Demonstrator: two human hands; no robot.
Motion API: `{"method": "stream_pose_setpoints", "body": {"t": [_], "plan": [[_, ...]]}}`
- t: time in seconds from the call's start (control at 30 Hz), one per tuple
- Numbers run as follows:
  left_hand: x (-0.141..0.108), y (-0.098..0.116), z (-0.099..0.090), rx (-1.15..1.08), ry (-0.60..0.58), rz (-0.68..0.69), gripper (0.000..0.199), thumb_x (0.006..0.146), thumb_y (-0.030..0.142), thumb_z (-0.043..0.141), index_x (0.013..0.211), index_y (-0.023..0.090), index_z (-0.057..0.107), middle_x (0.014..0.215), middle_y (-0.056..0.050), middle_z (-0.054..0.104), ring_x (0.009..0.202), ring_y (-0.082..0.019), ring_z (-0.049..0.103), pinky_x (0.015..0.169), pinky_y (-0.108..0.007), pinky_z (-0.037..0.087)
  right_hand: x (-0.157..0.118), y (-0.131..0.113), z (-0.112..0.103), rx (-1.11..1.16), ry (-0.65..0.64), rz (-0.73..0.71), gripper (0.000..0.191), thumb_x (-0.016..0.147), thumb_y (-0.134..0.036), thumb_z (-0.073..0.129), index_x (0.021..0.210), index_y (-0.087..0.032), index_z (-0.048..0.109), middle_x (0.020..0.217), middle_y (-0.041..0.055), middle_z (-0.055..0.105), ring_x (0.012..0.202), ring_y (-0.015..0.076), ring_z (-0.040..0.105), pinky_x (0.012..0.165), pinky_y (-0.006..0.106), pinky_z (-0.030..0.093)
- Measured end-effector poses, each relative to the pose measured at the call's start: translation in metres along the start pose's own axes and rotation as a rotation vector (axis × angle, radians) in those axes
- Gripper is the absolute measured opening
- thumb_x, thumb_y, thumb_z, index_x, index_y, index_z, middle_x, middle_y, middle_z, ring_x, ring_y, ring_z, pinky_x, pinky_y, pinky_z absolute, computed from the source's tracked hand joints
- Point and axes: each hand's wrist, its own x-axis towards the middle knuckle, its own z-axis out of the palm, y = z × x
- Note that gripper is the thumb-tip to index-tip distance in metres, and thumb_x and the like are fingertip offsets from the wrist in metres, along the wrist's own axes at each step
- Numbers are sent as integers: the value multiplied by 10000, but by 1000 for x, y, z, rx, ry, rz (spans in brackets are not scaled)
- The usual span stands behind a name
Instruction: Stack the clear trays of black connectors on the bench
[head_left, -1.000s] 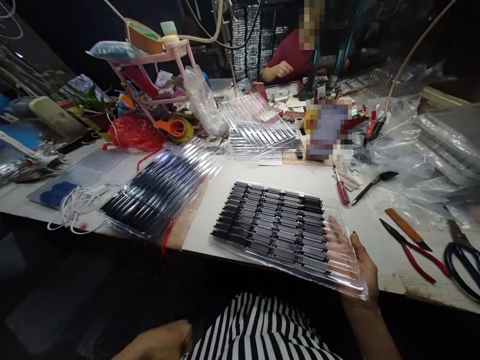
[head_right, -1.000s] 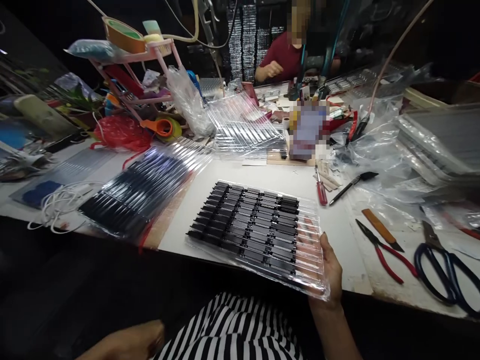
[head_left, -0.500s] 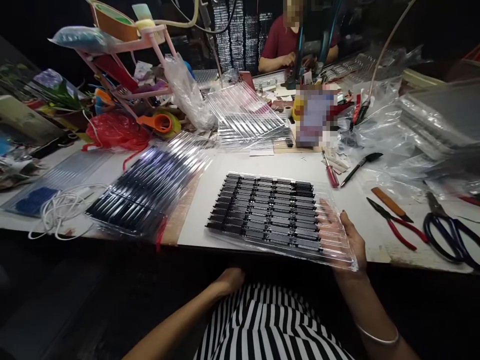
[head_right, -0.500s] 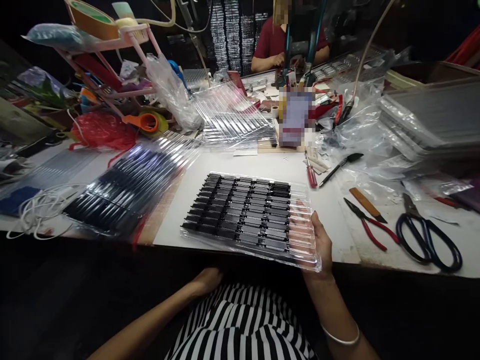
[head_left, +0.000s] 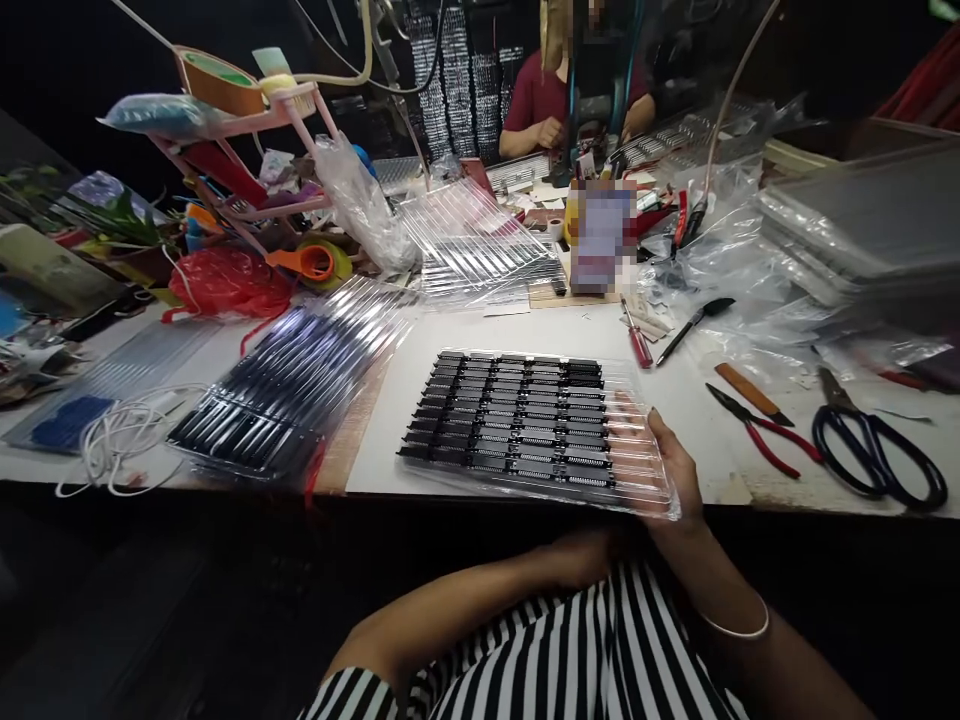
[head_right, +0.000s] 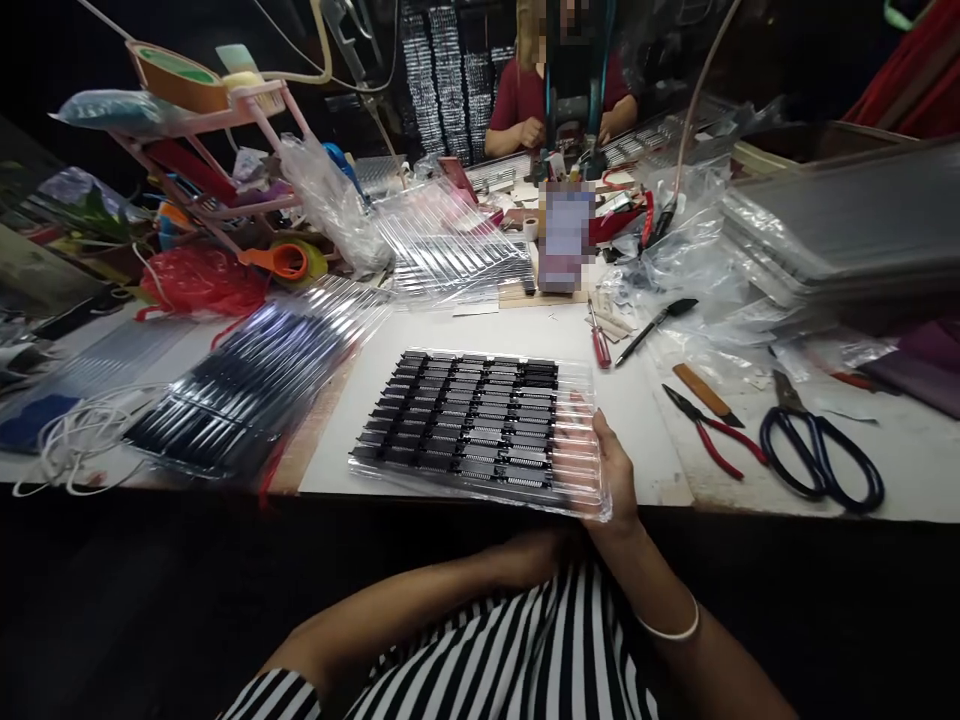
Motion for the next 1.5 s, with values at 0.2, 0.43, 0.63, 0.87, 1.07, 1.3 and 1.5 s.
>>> {"method": "stream_pose_setpoints", "body": {"t": [0.2, 0.43, 0.63, 0.87, 1.07, 1.3, 1.5], "plan": [[-59, 8, -31, 144, -123, -73, 246, 808, 216, 523, 998, 187, 675, 997, -114, 681, 908, -275, 615, 757, -372, 459, 1, -2, 2, 22, -35, 14, 285, 896, -253, 534, 1179, -246, 573, 856, -10, 669, 612, 123, 633, 493, 197, 553], [-216, 16, -110, -145, 798, -28, 315, 892, 384, 467, 722, 203, 661, 709, -13, 647, 696, -147, 578, 677, -231, 440, -1, 0, 6, 8, 6, -1, 354, 925, -287, 486, 1277, -267, 521, 959, 20, 684, 744, 169, 668, 619, 270, 591], [-205, -39, -146, -172, 1393, -122, 413, 847, 460, 526, 1115, 160, 618, 1123, -95, 656, 1033, -232, 593, 923, -353, 447, -2, -2, 4, -102, 68, 59, 393, 932, -353, 452, 1319, -296, 488, 1151, 38, 642, 961, 223, 645, 848, 389, 547], [-189, -35, -127, -511, 1270, -87, 460, 847, 435, 551, 1215, 162, 589, 1214, -93, 634, 1142, -226, 567, 1026, -345, 398, -9, -12, 8, -144, 87, 158, 456, 935, -456, 366, 1365, -319, 428, 1250, 80, 585, 1039, 267, 612, 904, 518, 484], [-211, -14, -90, -696, 1202, -264, 320, 768, 352, 680, 1029, 167, 700, 958, -75, 725, 830, -189, 659, 791, -241, 514, -15, -36, -5, -133, 179, 185, 554, 907, -546, 385, 1401, -296, 383, 1333, 88, 519, 1101, 284, 577, 855, 497, 525], [-212, -17, -82, -1215, 1008, -249, 295, 784, 356, 664, 949, 112, 686, 870, -105, 704, 814, -213, 659, 723, -293, 547, -11, -50, -12, -125, 190, 239, 498, 944, -424, 342, 1424, -291, 333, 1425, 46, 419, 1215, 252, 486, 900, 464, 505], [-201, 0, -113, -1619, 939, -134, 124, 818, 177, 620, 912, 133, 688, 617, -11, 643, 473, -85, 572, 416, -155, 458, -14, -35, 1, -25, 89, 84, 637, 923, -539, 338, 1448, -181, 290, 1417, 135, 412, 1200, 271, 496, 924, 474, 488]]}}
